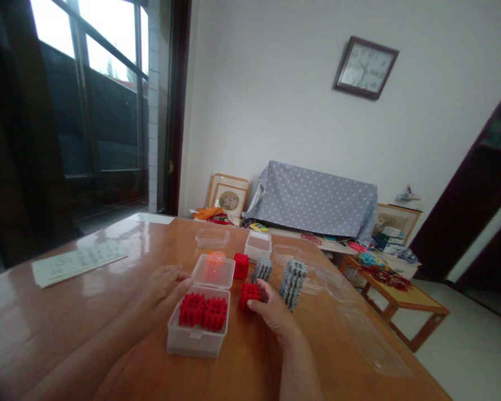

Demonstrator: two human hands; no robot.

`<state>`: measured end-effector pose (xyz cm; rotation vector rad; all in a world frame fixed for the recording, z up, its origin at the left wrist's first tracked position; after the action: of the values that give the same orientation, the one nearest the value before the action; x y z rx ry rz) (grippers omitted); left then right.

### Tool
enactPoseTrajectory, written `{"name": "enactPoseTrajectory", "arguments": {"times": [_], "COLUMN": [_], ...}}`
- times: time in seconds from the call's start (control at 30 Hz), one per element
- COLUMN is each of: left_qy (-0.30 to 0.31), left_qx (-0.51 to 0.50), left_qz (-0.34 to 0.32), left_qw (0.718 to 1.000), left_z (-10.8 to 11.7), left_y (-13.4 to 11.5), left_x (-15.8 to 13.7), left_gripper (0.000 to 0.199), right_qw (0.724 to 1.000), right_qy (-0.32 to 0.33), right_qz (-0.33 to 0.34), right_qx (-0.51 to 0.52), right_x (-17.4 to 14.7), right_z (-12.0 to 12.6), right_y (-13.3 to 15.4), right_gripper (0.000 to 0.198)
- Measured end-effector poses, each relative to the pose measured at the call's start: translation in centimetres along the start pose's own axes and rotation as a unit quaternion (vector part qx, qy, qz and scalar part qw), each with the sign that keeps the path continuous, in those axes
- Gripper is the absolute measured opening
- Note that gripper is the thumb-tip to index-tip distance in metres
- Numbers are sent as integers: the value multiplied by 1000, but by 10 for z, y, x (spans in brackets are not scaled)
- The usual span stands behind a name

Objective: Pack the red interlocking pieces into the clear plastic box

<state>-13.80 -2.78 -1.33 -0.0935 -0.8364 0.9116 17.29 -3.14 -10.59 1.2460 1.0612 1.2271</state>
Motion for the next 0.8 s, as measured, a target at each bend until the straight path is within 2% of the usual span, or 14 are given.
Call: {"name": "enactPoseTrajectory", "arguments": {"times": [0.17, 0.3, 0.47, 0.8], "left_qy": [4, 6, 6, 13], "left_qx": [-12, -19, -22, -23], "left_qz": [6, 9, 8, 9], "left_qw": [1000, 1000, 1000, 1000], "left_z": [-1, -2, -2, -4], "left_y": [2, 3, 3, 2], "left_x": [1, 1, 1, 0], "left_gripper": [33, 33, 33, 31], "right_qw": [999, 999, 999, 999], "right_qy": [29, 30, 40, 35], "right_qz": [-18, -11, -4, 16], "right_qx": [11, 13, 12, -15], "right_x": [4, 7, 8, 10], "right_z": [1, 2, 1, -1], "right_y": [-10, -13, -14, -12], "right_gripper": [76, 73, 79, 64]}}
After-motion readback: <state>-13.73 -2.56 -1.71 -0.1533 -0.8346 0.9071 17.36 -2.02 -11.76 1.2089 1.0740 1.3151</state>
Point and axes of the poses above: each hand's wrist, its own x-axis towards the middle knuckle, its own z-axis out of the back of the hand, y = z × x, the point moved 6 cm from there along x, towards the middle knuckle, and after that the axes turned 5 degrees about x, right-handed, at the moved point
